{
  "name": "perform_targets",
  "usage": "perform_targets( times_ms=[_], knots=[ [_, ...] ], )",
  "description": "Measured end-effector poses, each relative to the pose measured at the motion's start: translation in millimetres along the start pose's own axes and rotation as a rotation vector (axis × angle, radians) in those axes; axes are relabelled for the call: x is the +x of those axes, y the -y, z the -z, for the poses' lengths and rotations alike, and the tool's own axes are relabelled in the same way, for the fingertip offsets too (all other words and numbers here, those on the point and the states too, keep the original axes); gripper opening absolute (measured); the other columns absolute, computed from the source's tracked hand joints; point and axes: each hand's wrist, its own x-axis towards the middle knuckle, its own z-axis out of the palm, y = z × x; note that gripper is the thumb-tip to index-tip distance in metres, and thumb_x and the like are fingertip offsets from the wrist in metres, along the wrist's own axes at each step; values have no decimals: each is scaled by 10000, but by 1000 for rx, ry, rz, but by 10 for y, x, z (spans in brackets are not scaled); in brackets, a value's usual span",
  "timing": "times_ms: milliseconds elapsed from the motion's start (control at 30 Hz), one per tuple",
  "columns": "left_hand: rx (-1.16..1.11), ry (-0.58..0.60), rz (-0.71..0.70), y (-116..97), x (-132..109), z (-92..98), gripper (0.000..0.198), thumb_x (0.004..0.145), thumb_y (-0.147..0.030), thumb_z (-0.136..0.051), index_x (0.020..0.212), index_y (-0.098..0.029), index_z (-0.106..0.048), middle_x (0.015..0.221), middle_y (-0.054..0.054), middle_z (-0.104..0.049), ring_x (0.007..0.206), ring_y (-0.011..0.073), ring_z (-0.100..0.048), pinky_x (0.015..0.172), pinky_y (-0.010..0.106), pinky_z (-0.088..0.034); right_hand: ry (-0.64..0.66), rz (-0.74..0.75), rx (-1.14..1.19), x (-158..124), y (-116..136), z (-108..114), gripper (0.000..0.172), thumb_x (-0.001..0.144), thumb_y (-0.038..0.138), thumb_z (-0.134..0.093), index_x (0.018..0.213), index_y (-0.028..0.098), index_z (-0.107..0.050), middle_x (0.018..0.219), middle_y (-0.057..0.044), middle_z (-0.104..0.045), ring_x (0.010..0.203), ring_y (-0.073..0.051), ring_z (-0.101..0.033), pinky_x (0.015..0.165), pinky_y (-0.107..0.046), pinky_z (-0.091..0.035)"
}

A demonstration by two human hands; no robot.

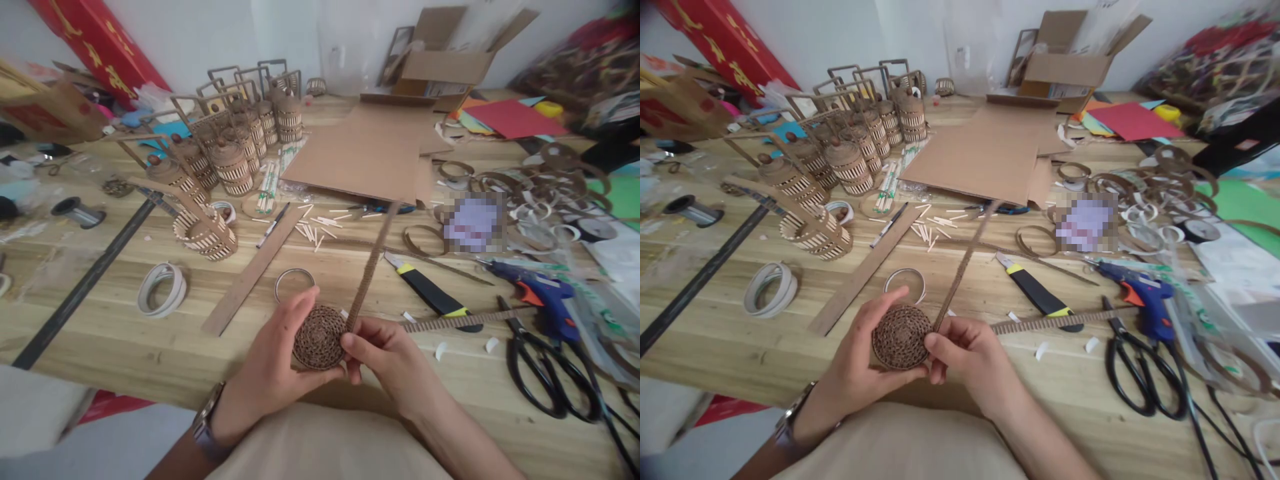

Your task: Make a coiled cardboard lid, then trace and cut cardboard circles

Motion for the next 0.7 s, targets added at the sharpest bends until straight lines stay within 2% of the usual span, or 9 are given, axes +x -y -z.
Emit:
perform_targets(
  times_ms=[100,233,433,567,700],
  knots=[
    [-107,-62,52,-39,-44,-48,917,861,-363,-742,1556,-284,-148,1424,191,-535,1246,306,-599,1006,478,-530,1,7,73,-8,-56,-20,459,708,567,-801,598,177,-586,495,21,-613,426,-85,-540,471,-219,-431],
    [-115,-29,39,-68,-33,-30,920,867,-304,-729,1561,-305,-125,1359,159,-575,1190,294,-627,971,466,-543,1,-35,115,-22,-71,-61,463,673,558,-832,592,171,-593,518,25,-615,423,-75,-534,456,-212,-425],
    [-72,33,-10,-72,15,73,960,835,-254,-730,1566,-313,-110,1269,117,-624,1128,284,-635,969,463,-527,76,-23,57,-50,-81,-10,453,713,582,-800,644,167,-633,544,13,-636,462,-93,-563,490,-231,-447],
    [-73,140,-20,-88,15,141,1004,790,-249,-768,1558,-322,-126,1280,113,-626,1173,310,-597,1000,498,-497,124,-12,-62,-61,-47,67,479,758,613,-750,650,165,-620,562,11,-629,467,-92,-556,497,-234,-422],
    [-104,279,18,-102,12,195,998,726,-270,-823,1518,-334,-218,1278,94,-629,1185,319,-575,1011,497,-489,158,-4,-194,-68,20,127,516,768,651,-719,630,171,-590,540,29,-576,458,-81,-512,470,-225,-365]
  ],
)
